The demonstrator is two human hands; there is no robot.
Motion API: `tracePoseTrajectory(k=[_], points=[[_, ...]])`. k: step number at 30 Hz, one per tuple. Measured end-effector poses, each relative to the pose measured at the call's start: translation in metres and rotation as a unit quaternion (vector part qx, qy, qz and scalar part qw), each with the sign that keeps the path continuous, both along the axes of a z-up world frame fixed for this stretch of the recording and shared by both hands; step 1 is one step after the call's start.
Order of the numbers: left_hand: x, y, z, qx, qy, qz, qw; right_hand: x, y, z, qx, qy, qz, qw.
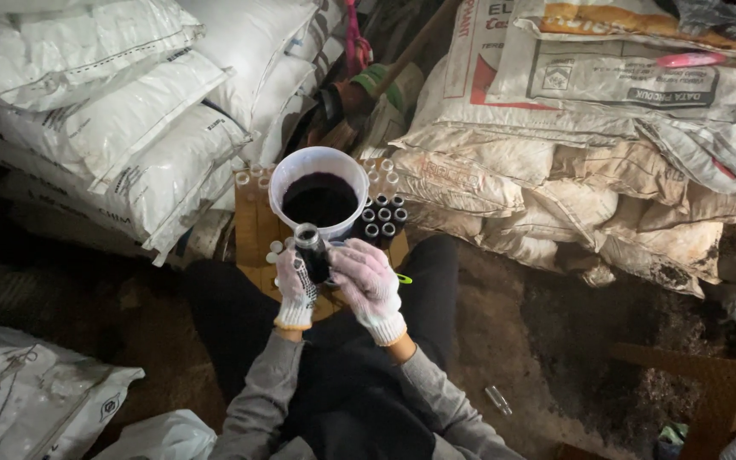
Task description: The person scoops a dark granular substance from a white bucket using a green scoop and pours it into small clear containers via a blue funnel. They then place white caps on the filled containers and arrange them on the wooden board.
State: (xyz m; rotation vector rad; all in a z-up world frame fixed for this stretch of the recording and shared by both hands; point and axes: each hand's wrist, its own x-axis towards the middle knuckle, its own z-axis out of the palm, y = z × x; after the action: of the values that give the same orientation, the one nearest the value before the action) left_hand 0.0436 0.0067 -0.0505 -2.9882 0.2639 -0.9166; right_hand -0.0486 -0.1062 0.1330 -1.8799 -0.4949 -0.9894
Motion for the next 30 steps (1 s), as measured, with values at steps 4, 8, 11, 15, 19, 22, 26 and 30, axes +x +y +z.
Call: tracePoseTrajectory(k=[4, 8, 11, 15, 19, 22, 26, 30], points=[[0.01, 0.004, -0.025, -0.345, -0.157, -0.214, 0.9, -0.001, 0.004, 0.007, 0.059, 0.027, 0.038, 0.997], [0.002, -0.008, -0.032, -0.418, -0.147, -0.266, 0.856, 0.007, -0.006, -0.012, 0.117, 0.123, 0.158, 0.973], [-0.019, 0.024, 0.078, -0.688, 0.187, -0.413, 0.567, 0.008, -0.012, -0.021, 0.174, 0.182, 0.224, 0.942], [-0.019, -0.005, 0.053, -0.439, -0.102, -0.258, 0.855, 0.005, -0.016, -0.028, 0.213, 0.216, 0.245, 0.921], [-0.009, 0.022, 0.02, -0.717, 0.166, -0.348, 0.58, -0.001, -0.015, -0.014, 0.208, 0.28, 0.234, 0.908], [-0.011, 0.024, 0.034, -0.701, 0.162, -0.338, 0.606, -0.001, -0.014, -0.013, 0.158, 0.316, 0.213, 0.911], [-0.028, 0.02, 0.114, -0.702, 0.196, -0.386, 0.566, 0.004, -0.021, -0.023, 0.096, 0.335, 0.206, 0.915], [-0.012, 0.018, 0.048, -0.686, 0.162, -0.44, 0.556, -0.001, -0.02, 0.026, 0.131, 0.344, 0.225, 0.902]])
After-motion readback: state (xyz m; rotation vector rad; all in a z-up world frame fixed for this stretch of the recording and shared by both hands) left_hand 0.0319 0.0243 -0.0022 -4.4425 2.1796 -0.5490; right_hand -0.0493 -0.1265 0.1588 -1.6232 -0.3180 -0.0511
